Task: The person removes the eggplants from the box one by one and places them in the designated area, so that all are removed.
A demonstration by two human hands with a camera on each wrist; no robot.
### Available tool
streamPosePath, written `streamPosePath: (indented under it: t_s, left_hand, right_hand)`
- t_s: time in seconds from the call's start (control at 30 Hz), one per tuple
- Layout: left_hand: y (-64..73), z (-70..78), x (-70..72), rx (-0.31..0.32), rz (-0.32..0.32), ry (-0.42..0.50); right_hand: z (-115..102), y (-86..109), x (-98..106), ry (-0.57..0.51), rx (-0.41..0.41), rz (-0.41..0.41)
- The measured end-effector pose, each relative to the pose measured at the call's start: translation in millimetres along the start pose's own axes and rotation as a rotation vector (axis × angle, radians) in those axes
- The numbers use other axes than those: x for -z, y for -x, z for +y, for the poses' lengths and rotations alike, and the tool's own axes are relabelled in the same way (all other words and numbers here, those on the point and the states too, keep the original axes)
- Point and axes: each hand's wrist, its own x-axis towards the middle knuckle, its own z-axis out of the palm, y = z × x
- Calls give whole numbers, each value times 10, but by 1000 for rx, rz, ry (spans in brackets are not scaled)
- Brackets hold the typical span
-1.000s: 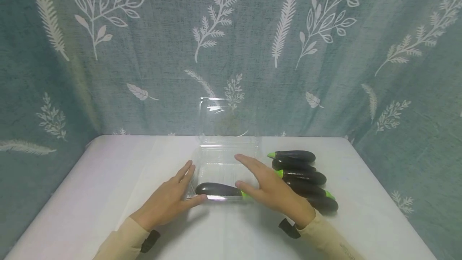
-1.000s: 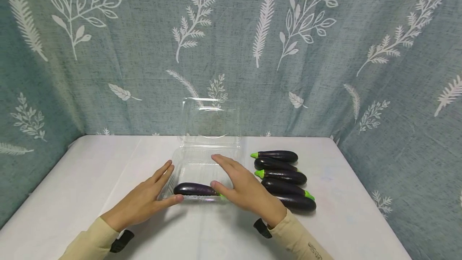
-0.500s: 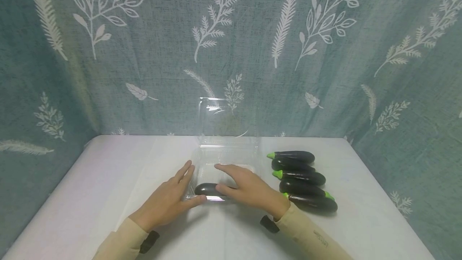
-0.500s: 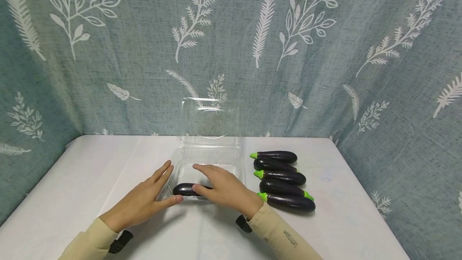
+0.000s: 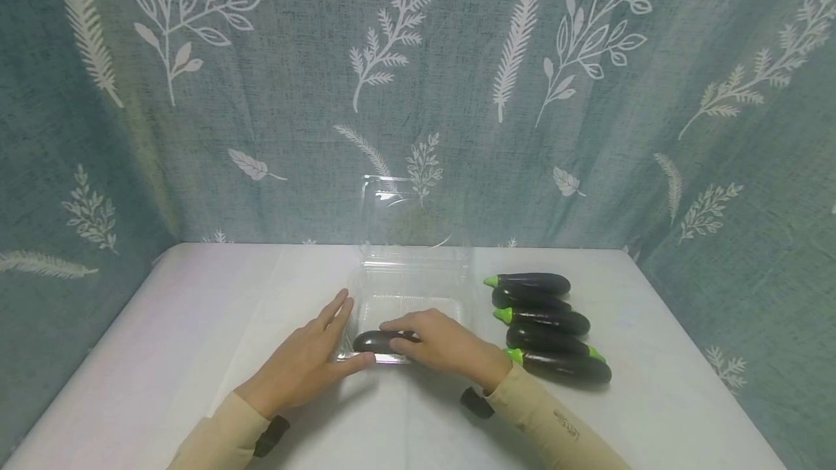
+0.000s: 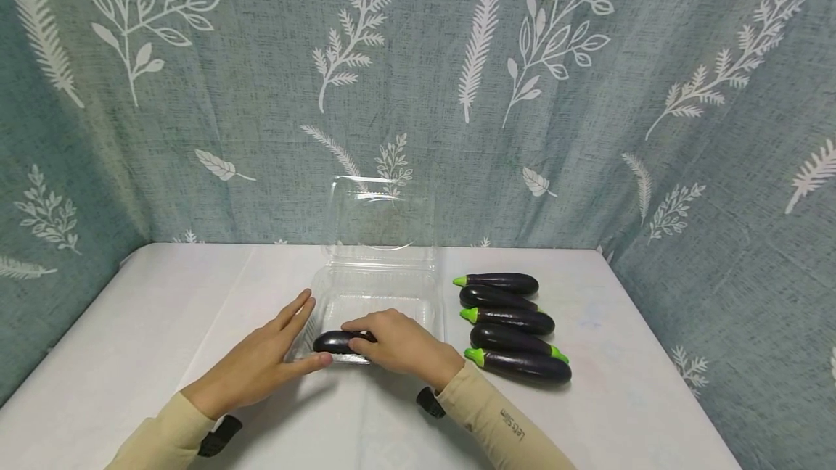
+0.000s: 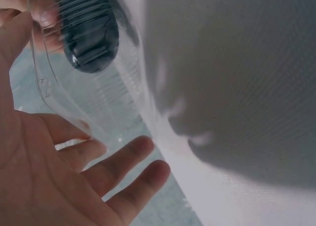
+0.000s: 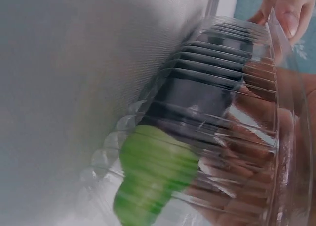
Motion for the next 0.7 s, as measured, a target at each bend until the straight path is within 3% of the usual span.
streamPosePath:
  t_s: [0.33,0.7]
  left_hand:
    - [6,0,0,-2,2,-2]
    - [-4,-3,8,8,-11,-2]
  right_hand:
    - [-20,-5,-5,27,-8,2]
    - [-37,11,3,137,71,63]
